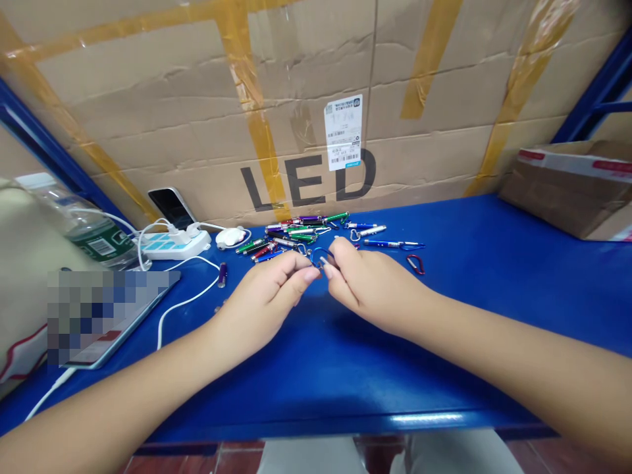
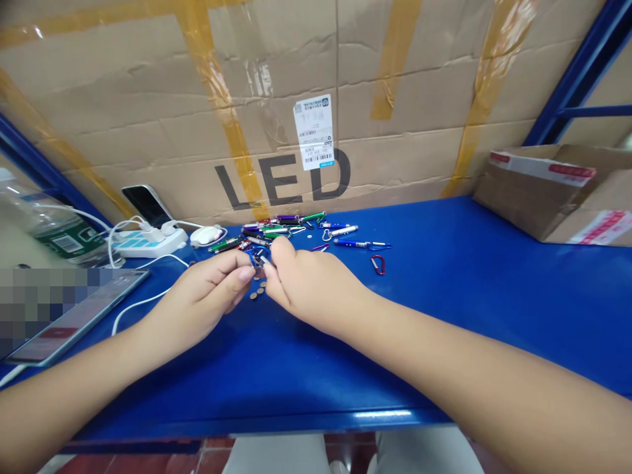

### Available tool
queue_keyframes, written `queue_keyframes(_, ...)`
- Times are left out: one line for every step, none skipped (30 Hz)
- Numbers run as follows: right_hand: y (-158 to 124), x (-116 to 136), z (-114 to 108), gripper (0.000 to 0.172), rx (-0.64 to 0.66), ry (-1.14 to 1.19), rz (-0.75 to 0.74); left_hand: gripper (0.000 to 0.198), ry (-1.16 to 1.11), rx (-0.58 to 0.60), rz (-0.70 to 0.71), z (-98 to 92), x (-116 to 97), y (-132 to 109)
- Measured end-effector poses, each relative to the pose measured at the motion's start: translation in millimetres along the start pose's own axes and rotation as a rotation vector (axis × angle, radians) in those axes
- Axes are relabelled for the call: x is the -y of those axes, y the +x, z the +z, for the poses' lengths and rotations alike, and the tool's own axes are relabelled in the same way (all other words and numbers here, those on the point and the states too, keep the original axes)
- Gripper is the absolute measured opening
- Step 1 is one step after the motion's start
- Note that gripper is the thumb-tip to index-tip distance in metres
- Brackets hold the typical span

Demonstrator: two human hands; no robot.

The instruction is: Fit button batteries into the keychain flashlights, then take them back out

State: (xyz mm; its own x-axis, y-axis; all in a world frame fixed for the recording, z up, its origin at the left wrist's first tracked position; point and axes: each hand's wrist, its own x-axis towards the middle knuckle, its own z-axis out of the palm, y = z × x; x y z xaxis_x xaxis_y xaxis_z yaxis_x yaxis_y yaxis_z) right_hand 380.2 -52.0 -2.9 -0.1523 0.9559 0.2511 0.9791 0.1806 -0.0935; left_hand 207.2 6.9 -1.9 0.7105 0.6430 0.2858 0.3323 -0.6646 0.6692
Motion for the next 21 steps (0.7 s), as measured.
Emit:
queue_keyframes(0, 0, 1, 0.026, -0.002, -0.019, 0.001, 0.032, -0.032, -0.015, -0.008, 1.0, 1, 0)
queue_keyframes(1, 0, 1, 0.028, -0.005, -0.038, 0.001, 0.032, -0.076, -0.029, -0.023, 1.9, 3, 0)
queue_keyframes(1, 1, 2, 0.029, -0.008, -0.057, 0.002, 0.033, -0.128, -0.042, -0.043, 2.7, 3, 0)
queue_keyframes(2, 0, 2, 0.030, -0.011, -0.073, 0.003, 0.034, -0.176, -0.047, -0.064, 3.2, 4, 0)
queue_keyframes(2, 0, 2, 0.030, -0.012, -0.082, 0.001, 0.035, -0.211, -0.046, -0.083, 3.2, 5, 2)
queue_keyframes(2, -2, 2, 0.030, -0.008, -0.081, -0.002, 0.036, -0.231, -0.034, -0.098, 2.7, 6, 4)
queue_keyframes(2, -4, 2, 0.030, -0.005, -0.072, -0.004, 0.036, -0.236, -0.020, -0.113, 1.5, 8, 6)
queue_keyframes(3, -7, 1, 0.029, -0.001, -0.052, -0.005, 0.035, -0.230, -0.008, -0.130, -0.5, 12, 10)
queue_keyframes(3, -11, 1, 0.027, -0.002, -0.021, -0.004, 0.034, -0.218, 0.005, -0.152, -3.5, 17, 14)
queue_keyframes(4, -16, 0, 0.026, -0.006, 0.018, 0.003, 0.032, -0.209, -0.002, -0.182, -7.3, 23, 19)
queue_keyframes(5, -21, -1, 0.025, -0.016, 0.059, 0.014, 0.029, -0.192, -0.003, -0.219, -11.9, 32, 24)
queue_keyframes(7, -28, -1, 0.024, -0.032, 0.096, 0.032, 0.026, -0.157, -0.004, -0.237, -17.1, 41, 28)
queue_keyframes(9, -35, -2, 0.023, -0.047, 0.123, 0.057, 0.023, -0.102, -0.017, -0.242, -22.6, 52, 33)
queue_keyframes(11, -42, -3, 0.023, -0.062, 0.133, 0.084, 0.022, -0.025, -0.044, -0.230, -27.9, 62, 37)
queue_keyframes(13, -48, -3, 0.024, -0.077, 0.138, 0.114, 0.023, 0.061, -0.070, -0.209, -32.8, 71, 40)
queue_keyframes(14, -55, -3, 0.025, -0.092, 0.141, 0.135, 0.026, 0.151, -0.077, -0.178, -36.9, 80, 43)
queue_keyframes(16, -61, -3, 0.025, -0.102, 0.145, 0.152, 0.031, 0.253, -0.097, -0.156, -40.2, 86, 46)
queue_keyframes(17, -66, -3, 0.026, -0.104, 0.150, 0.168, 0.036, 0.359, -0.130, -0.139, -42.4, 91, 49)
queue_keyframes(18, -70, -3, 0.027, -0.097, 0.155, 0.177, 0.041, 0.416, -0.159, -0.131, -43.8, 95, 51)
queue_keyframes(18, -73, -2, 0.027, -0.083, 0.158, 0.182, 0.044, 0.463, -0.181, -0.128, -44.5, 97, 53)
queue_keyframes(19, -75, -1, 0.028, -0.064, 0.162, 0.183, 0.046, 0.493, -0.197, -0.129, -44.6, 98, 55)
